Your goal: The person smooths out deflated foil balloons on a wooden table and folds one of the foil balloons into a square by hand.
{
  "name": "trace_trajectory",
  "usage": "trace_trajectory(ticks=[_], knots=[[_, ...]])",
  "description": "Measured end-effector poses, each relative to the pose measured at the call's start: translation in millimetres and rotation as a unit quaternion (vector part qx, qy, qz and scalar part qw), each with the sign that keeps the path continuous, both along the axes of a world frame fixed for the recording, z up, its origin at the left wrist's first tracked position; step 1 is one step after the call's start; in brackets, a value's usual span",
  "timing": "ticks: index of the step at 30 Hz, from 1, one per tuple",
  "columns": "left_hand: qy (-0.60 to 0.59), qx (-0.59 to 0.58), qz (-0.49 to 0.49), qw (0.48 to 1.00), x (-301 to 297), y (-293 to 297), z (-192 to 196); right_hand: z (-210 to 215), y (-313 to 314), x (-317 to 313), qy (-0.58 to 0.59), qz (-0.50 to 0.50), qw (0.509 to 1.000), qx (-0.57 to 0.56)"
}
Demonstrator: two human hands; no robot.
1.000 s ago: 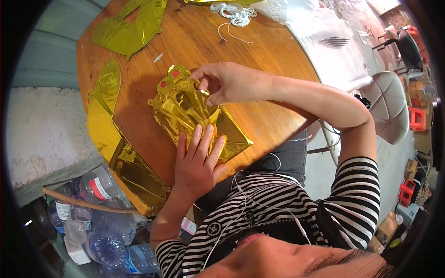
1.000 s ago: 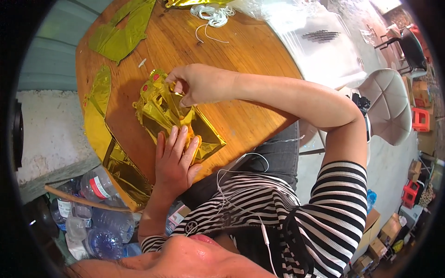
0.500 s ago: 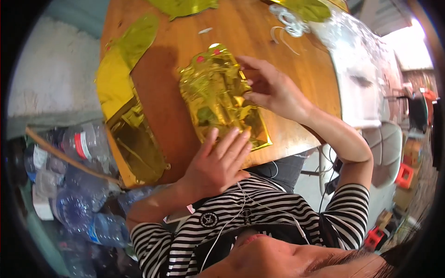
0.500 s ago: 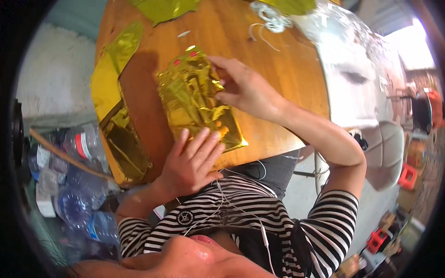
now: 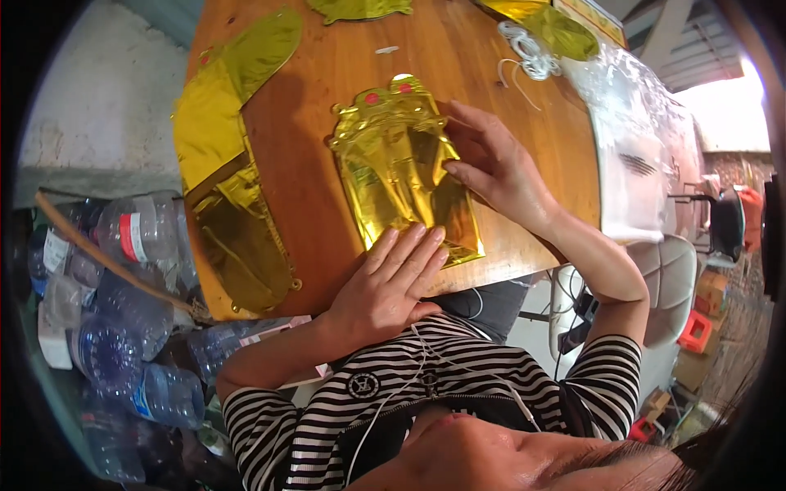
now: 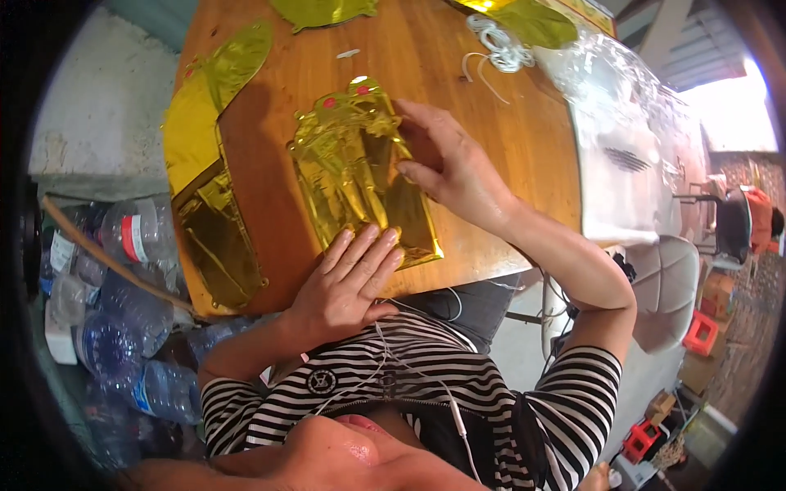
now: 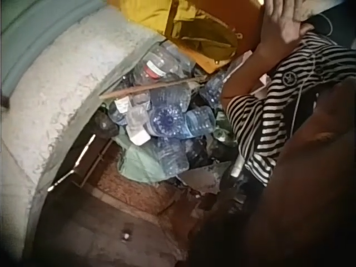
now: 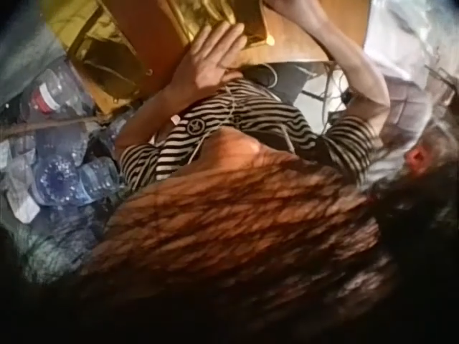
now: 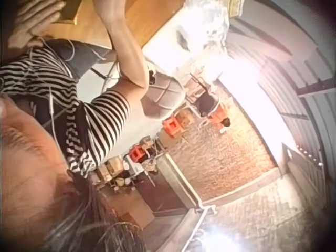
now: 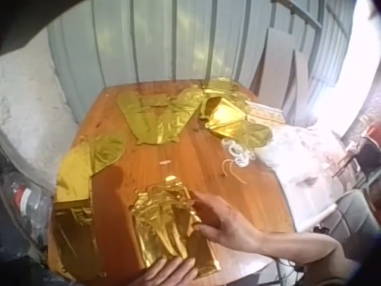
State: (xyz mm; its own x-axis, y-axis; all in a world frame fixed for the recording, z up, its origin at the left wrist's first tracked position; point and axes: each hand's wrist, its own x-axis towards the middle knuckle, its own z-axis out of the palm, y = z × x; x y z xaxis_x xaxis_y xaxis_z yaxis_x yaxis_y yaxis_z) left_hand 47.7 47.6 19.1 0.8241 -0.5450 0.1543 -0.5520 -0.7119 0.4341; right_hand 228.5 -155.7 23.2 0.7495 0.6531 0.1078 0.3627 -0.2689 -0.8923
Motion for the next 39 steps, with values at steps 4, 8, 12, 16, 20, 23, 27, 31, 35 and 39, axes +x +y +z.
trace_trajectory(ticks=[4,8,12,16,20,23,27,31,35,39], knots=[[0.014,0.022,-0.004,1.000,0,0,3,8,-4,-2,0.069,-0.022,0.996,0.053],[0.009,0.036,-0.001,0.999,-1,-2,1,9,-25,-10,-0.272,0.060,0.959,-0.044],[-0.004,0.033,0.000,0.999,-1,-1,-1,17,-36,-46,-0.336,0.209,0.902,-0.174],[-0.004,0.040,-0.003,0.999,-1,-1,-1,6,-43,-55,-0.303,0.190,0.909,-0.213],[-0.015,0.043,-0.002,0.999,0,-2,-2,1,-43,-56,-0.299,0.182,0.910,-0.223],[-0.006,0.043,-0.001,0.999,-1,-1,-1,4,-42,-56,-0.307,0.184,0.904,-0.235],[0.011,0.016,0.002,1.000,-2,0,0,5,-41,-59,-0.301,0.186,0.901,-0.250],[0.039,-0.116,0.035,0.992,1,11,3,5,-41,-59,-0.310,0.182,0.897,-0.256],[-0.007,-0.098,0.125,0.987,2,29,8,5,-41,-60,-0.313,0.181,0.896,-0.257],[-0.054,0.022,0.158,0.986,-1,37,0,6,-42,-60,-0.325,0.177,0.892,-0.260]])
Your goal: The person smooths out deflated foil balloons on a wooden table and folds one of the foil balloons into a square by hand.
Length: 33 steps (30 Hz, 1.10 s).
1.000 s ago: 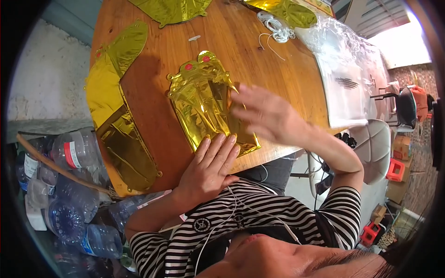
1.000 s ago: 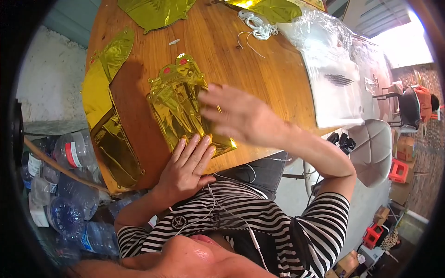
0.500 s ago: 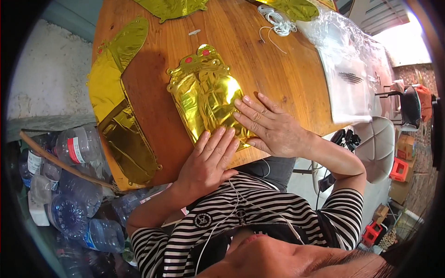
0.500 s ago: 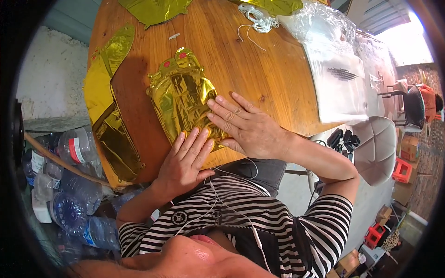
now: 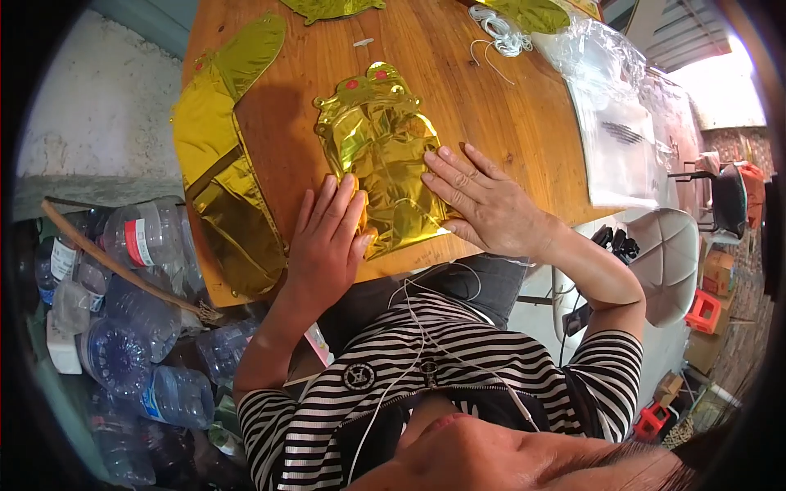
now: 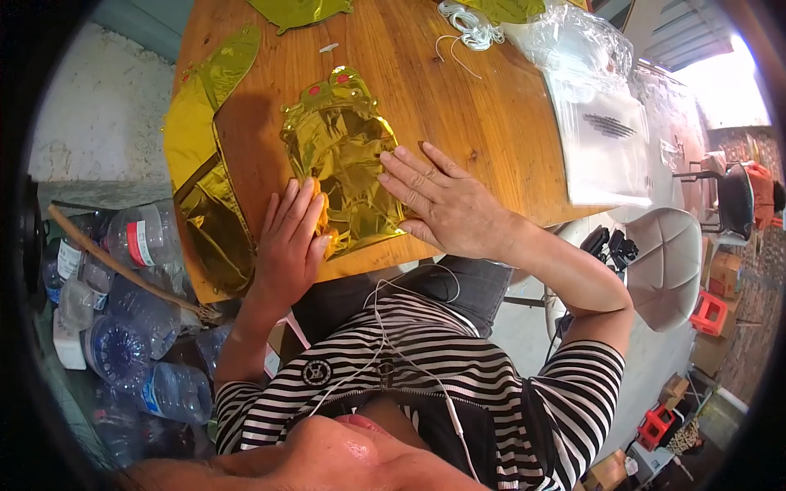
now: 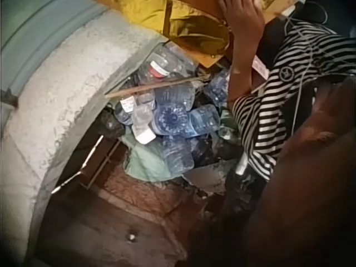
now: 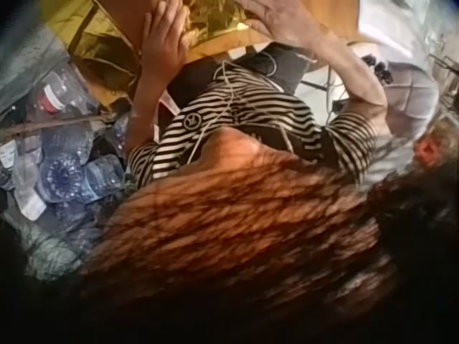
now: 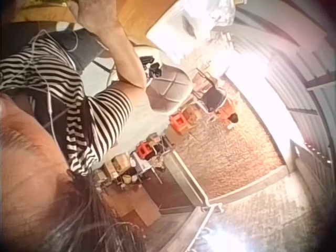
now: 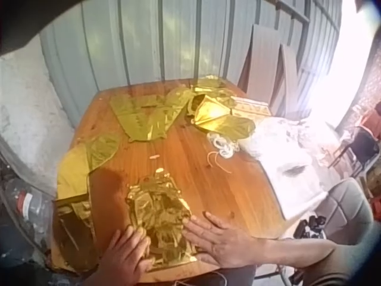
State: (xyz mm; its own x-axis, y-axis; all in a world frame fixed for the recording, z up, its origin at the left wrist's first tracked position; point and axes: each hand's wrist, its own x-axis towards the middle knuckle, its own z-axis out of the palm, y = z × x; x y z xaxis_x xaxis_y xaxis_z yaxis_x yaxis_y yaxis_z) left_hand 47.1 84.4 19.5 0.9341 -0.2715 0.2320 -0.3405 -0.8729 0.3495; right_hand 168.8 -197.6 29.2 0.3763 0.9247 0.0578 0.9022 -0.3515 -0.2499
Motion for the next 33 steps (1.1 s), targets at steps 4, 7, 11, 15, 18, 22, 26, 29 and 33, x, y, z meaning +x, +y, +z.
trace_trajectory(ticks=[4,7,11,15,18,22,26,29,33], knots=[[-0.014,0.014,0.002,1.000,-2,2,-7,9,6,-2,0.026,-0.025,0.999,0.029],[-0.011,0.043,0.015,0.999,-4,0,-7,11,12,6,0.086,-0.068,0.991,0.078],[-0.009,0.048,0.020,0.999,-5,-1,-7,18,36,12,0.146,-0.243,0.948,0.146],[-0.037,0.051,0.015,0.998,-5,-2,-10,16,50,37,0.152,-0.312,0.929,0.132],[-0.046,0.056,0.018,0.997,-7,0,-16,39,71,49,0.195,-0.324,0.926,0.005],[-0.036,0.063,0.036,0.997,-7,-1,-18,30,80,76,0.299,-0.339,0.890,-0.061],[-0.014,0.059,0.026,0.998,-7,-1,-14,28,85,80,0.370,-0.397,0.837,-0.066],[-0.023,0.047,0.025,0.998,-7,-2,-20,31,87,75,0.440,-0.431,0.788,-0.001],[-0.054,0.045,0.034,0.997,-9,0,-21,43,92,63,0.478,-0.416,0.774,0.005]])
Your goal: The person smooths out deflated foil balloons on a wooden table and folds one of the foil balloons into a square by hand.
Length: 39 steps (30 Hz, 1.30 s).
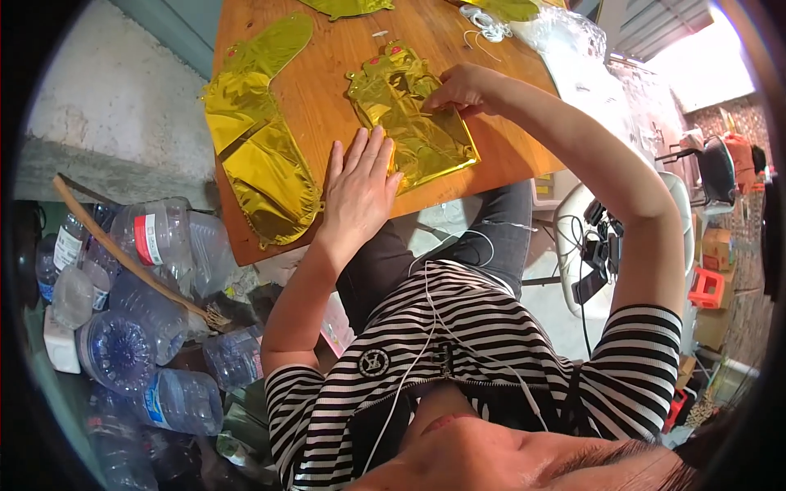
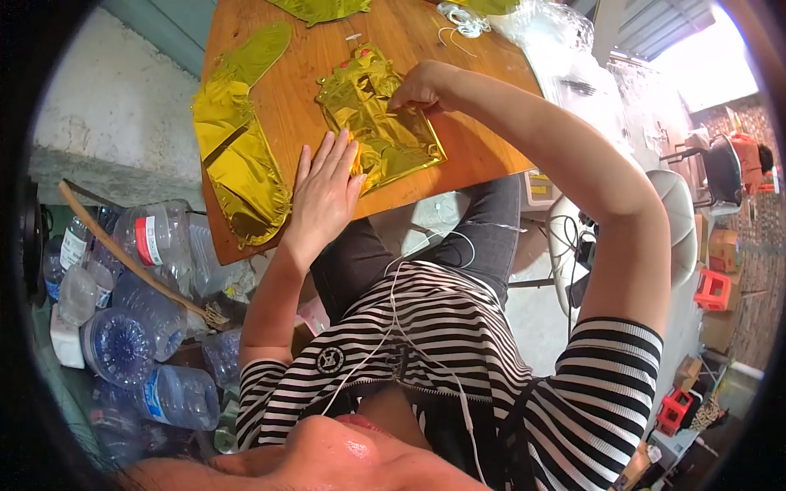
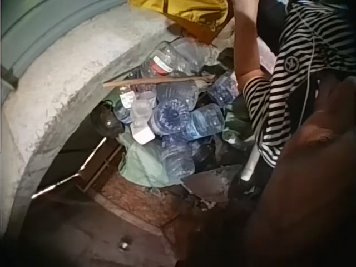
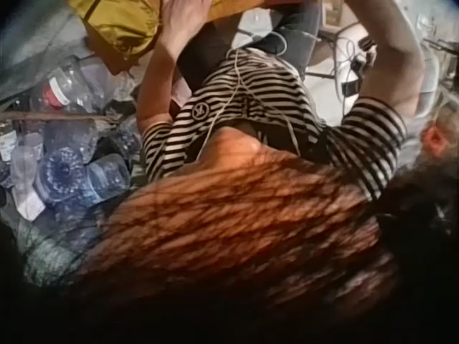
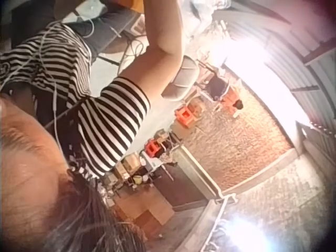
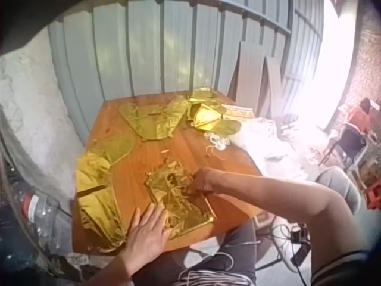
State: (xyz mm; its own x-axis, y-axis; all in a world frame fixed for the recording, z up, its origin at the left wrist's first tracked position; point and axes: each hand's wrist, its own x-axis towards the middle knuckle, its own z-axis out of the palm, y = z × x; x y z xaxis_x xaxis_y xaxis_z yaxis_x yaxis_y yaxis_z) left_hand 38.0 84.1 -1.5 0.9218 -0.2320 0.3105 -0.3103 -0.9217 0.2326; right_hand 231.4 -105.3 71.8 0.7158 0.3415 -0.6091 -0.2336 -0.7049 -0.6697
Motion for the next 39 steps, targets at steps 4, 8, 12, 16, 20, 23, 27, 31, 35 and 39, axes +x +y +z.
trace_trajectory(ticks=[4,8,12,16,20,23,27,31,35,39], knots=[[0.023,-0.012,-0.009,1.000,-2,1,6,2,-3,-5,-0.009,-0.005,0.999,0.042],[0.018,-0.018,-0.013,1.000,1,-2,6,-7,-12,6,-0.001,-0.009,0.999,0.046],[0.010,-0.044,0.001,0.999,0,3,8,-11,-10,-2,-0.004,-0.025,0.988,0.155],[-0.046,-0.290,0.042,0.955,4,12,11,7,-16,-12,-0.048,0.020,0.984,0.168],[0.058,-0.542,0.126,0.829,25,30,19,10,-30,-12,-0.065,0.042,0.955,0.286],[0.323,-0.672,0.018,0.666,39,51,42,19,-38,-15,-0.062,0.048,0.949,0.306],[0.337,-0.700,0.003,0.629,50,35,60,15,-53,-8,-0.044,0.048,0.948,0.312],[0.311,-0.736,-0.004,0.601,58,29,62,0,-62,-4,-0.009,0.049,0.926,0.373],[0.292,-0.790,-0.009,0.538,58,25,64,-2,-68,-8,0.021,0.071,0.908,0.412],[0.117,-0.759,0.066,0.637,44,2,78,-1,-70,-16,0.052,0.071,0.893,0.442]])
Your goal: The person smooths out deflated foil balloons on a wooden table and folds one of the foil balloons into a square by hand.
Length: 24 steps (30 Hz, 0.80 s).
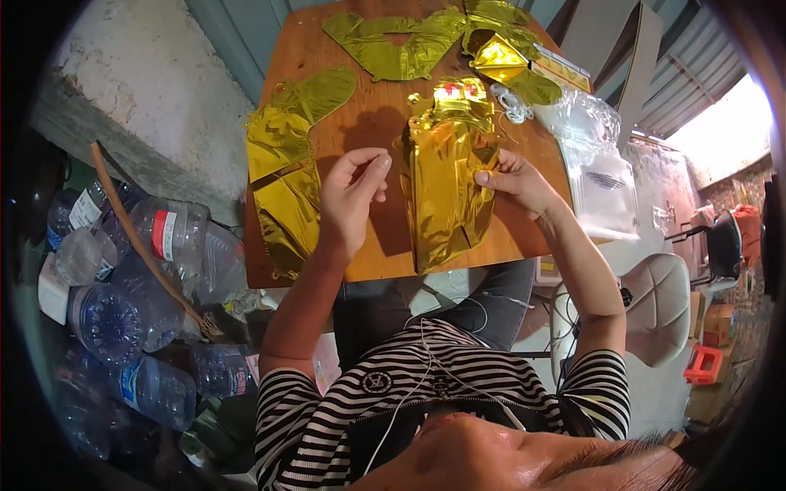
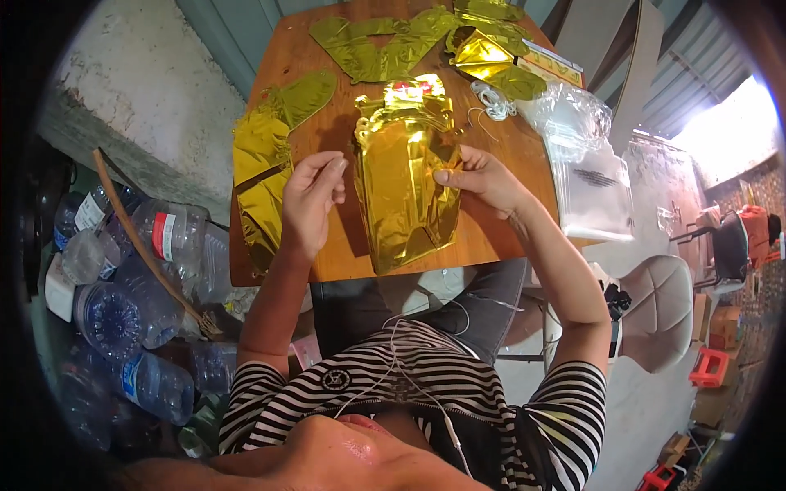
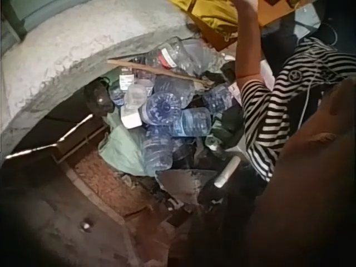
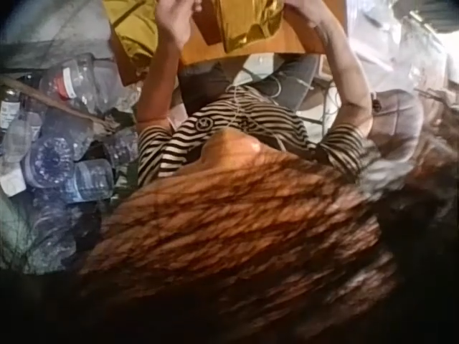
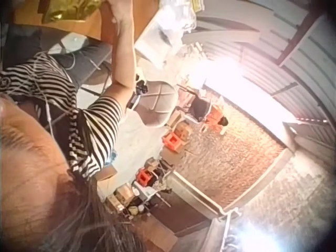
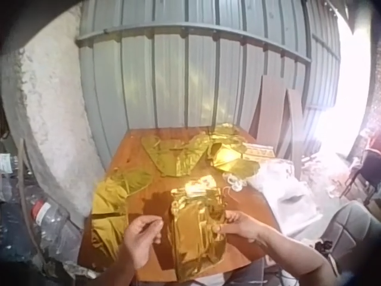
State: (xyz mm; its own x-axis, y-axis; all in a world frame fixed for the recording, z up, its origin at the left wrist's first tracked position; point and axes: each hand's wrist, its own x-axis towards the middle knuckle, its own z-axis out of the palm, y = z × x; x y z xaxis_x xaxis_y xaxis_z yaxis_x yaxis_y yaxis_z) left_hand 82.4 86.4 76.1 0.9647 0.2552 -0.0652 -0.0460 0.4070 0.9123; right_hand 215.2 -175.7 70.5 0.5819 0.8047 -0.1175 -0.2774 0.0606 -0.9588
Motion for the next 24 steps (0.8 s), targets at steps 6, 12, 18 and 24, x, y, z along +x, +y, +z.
trace_trajectory(ticks=[6,12,18,24], knots=[[-0.165,0.309,0.115,0.930,-26,-12,12,-3,-2,-15,0.032,-0.009,0.998,0.044],[-0.087,0.271,0.039,0.958,-30,-15,21,-6,1,-22,0.057,-0.009,0.997,0.055],[-0.004,0.094,-0.186,0.978,-11,8,36,-8,-4,-8,-0.037,-0.045,0.998,0.001],[0.005,0.252,-0.224,0.941,28,18,38,3,-2,7,-0.104,-0.082,0.991,-0.020]])
